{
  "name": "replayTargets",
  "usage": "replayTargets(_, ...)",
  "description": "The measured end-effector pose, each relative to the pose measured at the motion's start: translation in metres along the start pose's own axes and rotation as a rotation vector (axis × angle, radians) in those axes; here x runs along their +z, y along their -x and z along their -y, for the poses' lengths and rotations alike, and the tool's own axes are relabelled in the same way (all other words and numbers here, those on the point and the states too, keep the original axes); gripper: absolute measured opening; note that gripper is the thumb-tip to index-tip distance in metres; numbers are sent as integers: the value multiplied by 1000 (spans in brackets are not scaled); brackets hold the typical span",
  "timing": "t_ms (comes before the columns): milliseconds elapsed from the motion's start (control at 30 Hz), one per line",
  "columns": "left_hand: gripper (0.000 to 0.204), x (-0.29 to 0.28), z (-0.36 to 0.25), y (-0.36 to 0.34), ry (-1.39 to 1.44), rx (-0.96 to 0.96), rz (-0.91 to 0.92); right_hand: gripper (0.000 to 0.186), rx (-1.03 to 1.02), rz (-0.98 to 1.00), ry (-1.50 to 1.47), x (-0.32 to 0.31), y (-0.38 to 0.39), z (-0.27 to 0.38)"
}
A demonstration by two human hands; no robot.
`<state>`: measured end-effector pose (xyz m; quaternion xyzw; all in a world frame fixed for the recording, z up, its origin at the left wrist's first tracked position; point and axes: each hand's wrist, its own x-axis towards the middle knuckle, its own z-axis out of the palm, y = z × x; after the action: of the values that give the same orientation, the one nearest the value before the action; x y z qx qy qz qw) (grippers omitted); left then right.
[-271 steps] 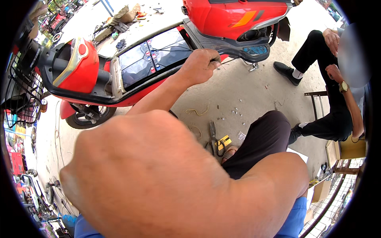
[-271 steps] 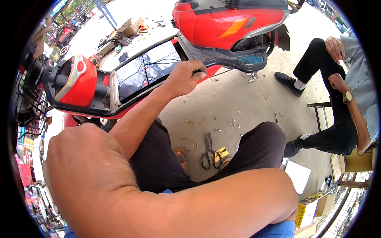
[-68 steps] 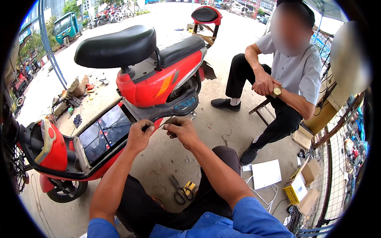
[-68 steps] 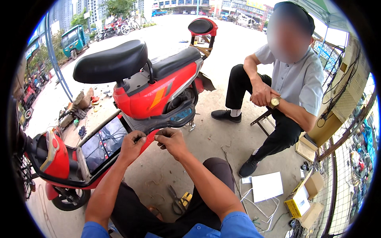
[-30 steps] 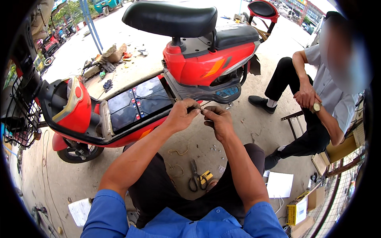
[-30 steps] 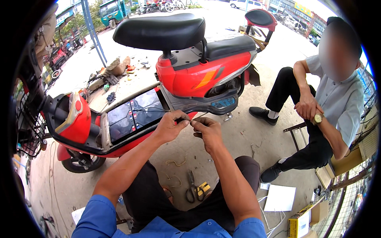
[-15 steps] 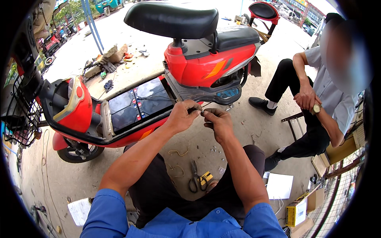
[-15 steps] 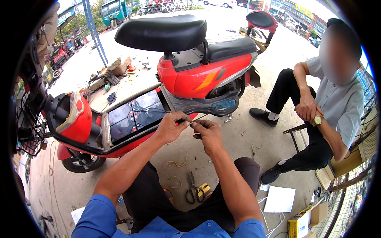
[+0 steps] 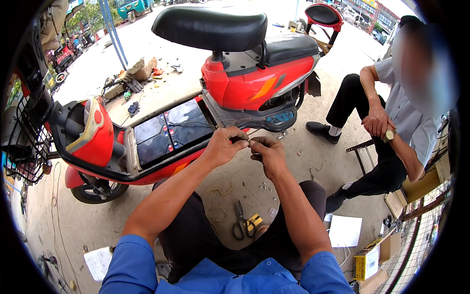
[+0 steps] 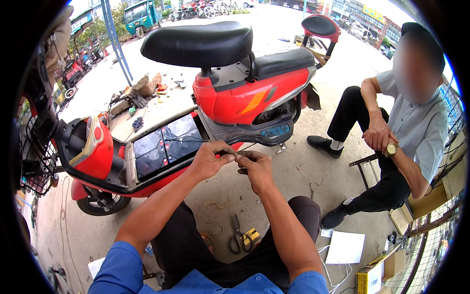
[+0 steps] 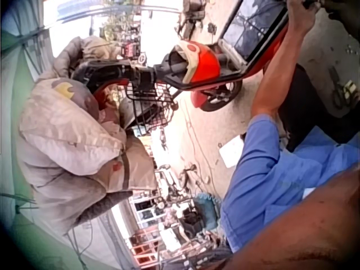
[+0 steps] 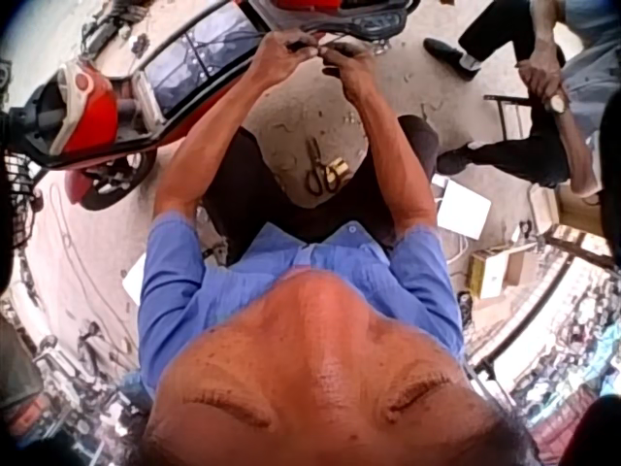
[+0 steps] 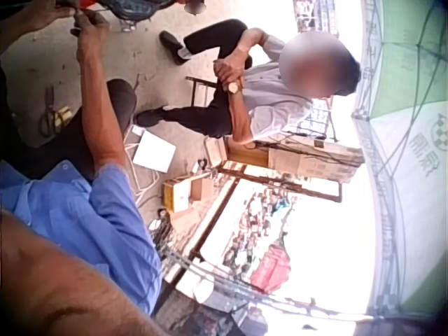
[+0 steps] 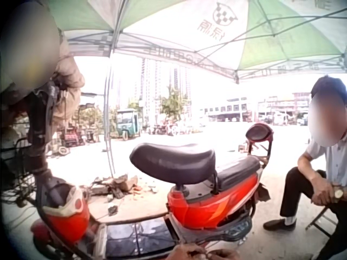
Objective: The person repairs the electrical connections of a red scooter's battery pack. They use pliers to strip wire insulation, twist the wires together, and then use a screwdriver to tighten the battery terminals.
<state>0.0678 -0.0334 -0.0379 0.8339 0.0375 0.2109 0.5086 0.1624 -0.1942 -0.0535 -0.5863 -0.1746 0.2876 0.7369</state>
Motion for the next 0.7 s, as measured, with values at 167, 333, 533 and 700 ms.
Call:
replayTargets(167,16,1,0,0,-9,25,-21,15,-12,10,0,-2,1,-1)
replayTargets(333,14,0,-1,0,-13,29,-46,16,-51,14,42,3,4,3)
replayTargets(533,14,-1,-3,-2,-10,19,-56,22,-146,62,238,3,6,2)
replayTargets(700,13,-2,-2,-2,5,-18,-44,22,-354,28,371,10,7,-1)
